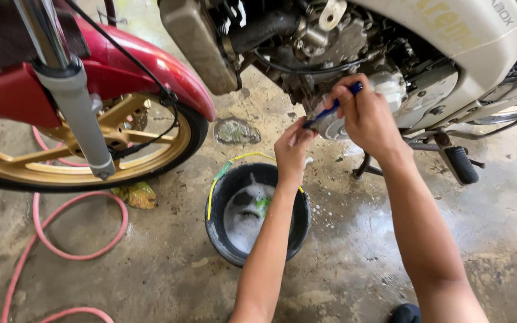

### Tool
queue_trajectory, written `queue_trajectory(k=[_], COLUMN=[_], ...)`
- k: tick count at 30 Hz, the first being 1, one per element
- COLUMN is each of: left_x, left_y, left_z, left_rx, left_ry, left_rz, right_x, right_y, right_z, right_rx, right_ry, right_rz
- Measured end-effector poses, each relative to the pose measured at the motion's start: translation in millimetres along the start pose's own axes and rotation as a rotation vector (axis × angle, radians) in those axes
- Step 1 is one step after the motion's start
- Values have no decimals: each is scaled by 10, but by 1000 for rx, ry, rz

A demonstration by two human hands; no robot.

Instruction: Cleaning a motorcycle engine using a toothbrush and soapy water

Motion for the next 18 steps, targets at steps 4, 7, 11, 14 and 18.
queue_trajectory(k=[4,7,11,14,18], left_x=[7,15,73,92,10], left_y=[-51,28,-81,-84,56], left_z=[21,-15,132,202,112], left_rx=[-6,-18,-24,-12,8], left_ry=[62,50,91,155,238], left_rz=[-6,-49,-27,-45,-76], right_x=[-153,-62,-27,-40,-3], right_y=[35,102,89,135,43], right_z=[-114,-107,18,-86,-15], right_rx=[-27,-61,-103,-140,-148], right_ry=[27,-39,-18,-72,-54], right_rz=[69,-19,-1,-24,5])
Point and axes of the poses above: each hand's wrist, its own y-axis towards the middle knuckle, its own x-axis out of the palm, z = x × y, the point moved 7 cm from there along y, towards the middle knuckle, and after that the axes turned 5 degrees about -x, right-handed, at the moved point
